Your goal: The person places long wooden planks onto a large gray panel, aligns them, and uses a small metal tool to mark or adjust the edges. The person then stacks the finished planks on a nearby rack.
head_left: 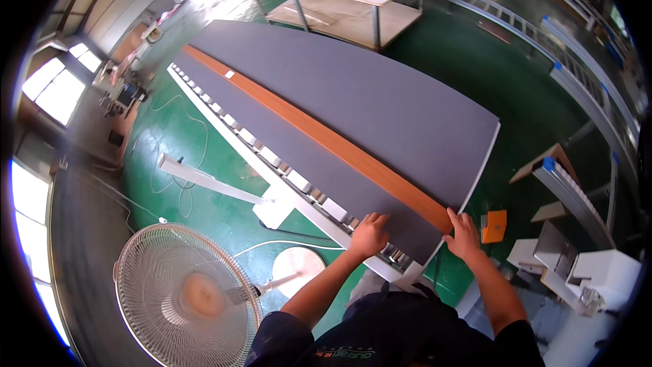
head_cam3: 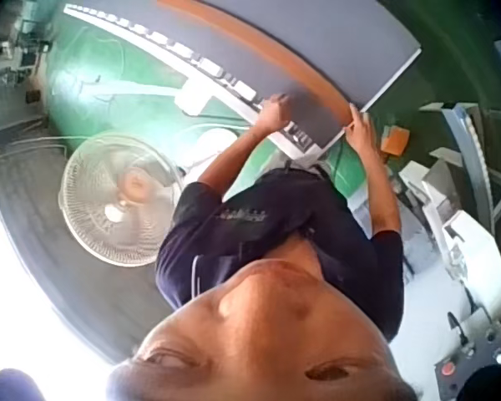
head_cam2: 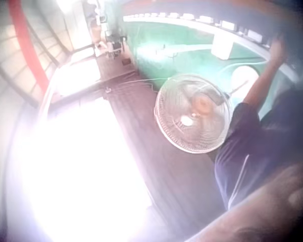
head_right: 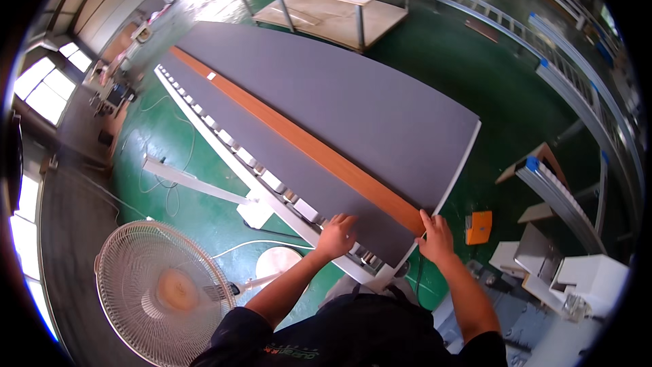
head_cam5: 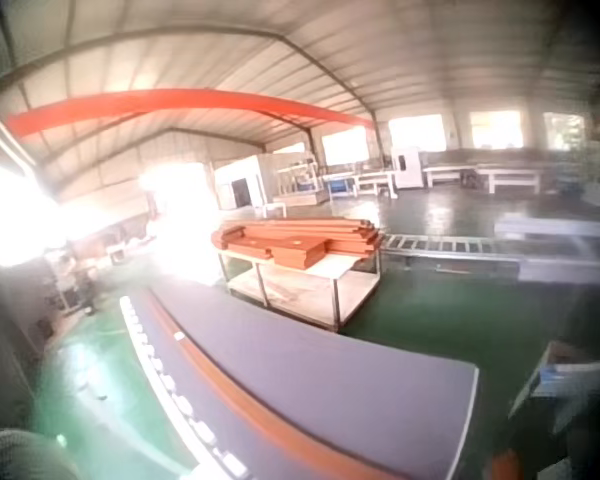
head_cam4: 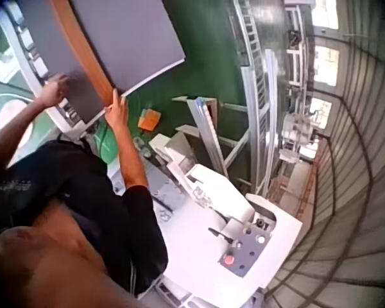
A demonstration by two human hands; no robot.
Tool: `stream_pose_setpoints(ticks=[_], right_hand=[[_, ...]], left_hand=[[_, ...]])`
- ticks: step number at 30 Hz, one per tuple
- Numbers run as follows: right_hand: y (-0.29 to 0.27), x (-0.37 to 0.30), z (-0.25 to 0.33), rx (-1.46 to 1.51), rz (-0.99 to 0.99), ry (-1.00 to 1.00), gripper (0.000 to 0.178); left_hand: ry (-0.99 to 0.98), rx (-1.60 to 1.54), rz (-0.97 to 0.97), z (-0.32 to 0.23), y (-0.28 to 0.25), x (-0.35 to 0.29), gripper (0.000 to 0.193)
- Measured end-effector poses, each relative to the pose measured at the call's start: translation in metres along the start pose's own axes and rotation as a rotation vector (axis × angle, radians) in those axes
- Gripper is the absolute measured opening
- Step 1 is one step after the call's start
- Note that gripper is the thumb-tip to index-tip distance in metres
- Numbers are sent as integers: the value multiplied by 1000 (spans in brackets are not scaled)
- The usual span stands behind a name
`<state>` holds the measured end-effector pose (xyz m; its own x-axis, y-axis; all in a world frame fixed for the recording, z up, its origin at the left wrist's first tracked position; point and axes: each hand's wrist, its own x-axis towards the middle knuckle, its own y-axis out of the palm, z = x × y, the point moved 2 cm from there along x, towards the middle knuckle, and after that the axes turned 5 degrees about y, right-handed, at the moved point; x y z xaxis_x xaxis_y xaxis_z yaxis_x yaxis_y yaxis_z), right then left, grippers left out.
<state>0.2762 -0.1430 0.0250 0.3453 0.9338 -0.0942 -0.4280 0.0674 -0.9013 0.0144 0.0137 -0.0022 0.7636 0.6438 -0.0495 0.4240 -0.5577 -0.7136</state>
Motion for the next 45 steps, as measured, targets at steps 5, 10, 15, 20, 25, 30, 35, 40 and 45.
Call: stream_pose_setpoints(ticks=[5,10,15,20,25,30,35,40,45], right_hand=[[-21,11,-2,45,-23,-99,61],[-25,6,4,153,32,-145,66],[2,-36,-6,256,-14,-220,60],[-8,-73,-54,432,23,-119,56],[-14,-89,-101,557,67,104,52],[-23,-92,-111,550,38,126,52],[-37,-82,-104,601,23,86,61],[-25,-59,-93,775,15,124,71],[-3,-52,-98,983,7,425,66]], left_hand=[[117,212,-32,-38,-23,42,64],[185,585,228,-45,-6,90,82],[155,687,314,-34,0,108,100],[247,916,516,-78,-3,156,90],[374,968,593,-75,5,158,85],[484,971,594,-79,8,151,82],[485,813,687,-99,8,151,62],[456,480,493,-125,29,158,31],[689,357,24,-99,22,168,10]])
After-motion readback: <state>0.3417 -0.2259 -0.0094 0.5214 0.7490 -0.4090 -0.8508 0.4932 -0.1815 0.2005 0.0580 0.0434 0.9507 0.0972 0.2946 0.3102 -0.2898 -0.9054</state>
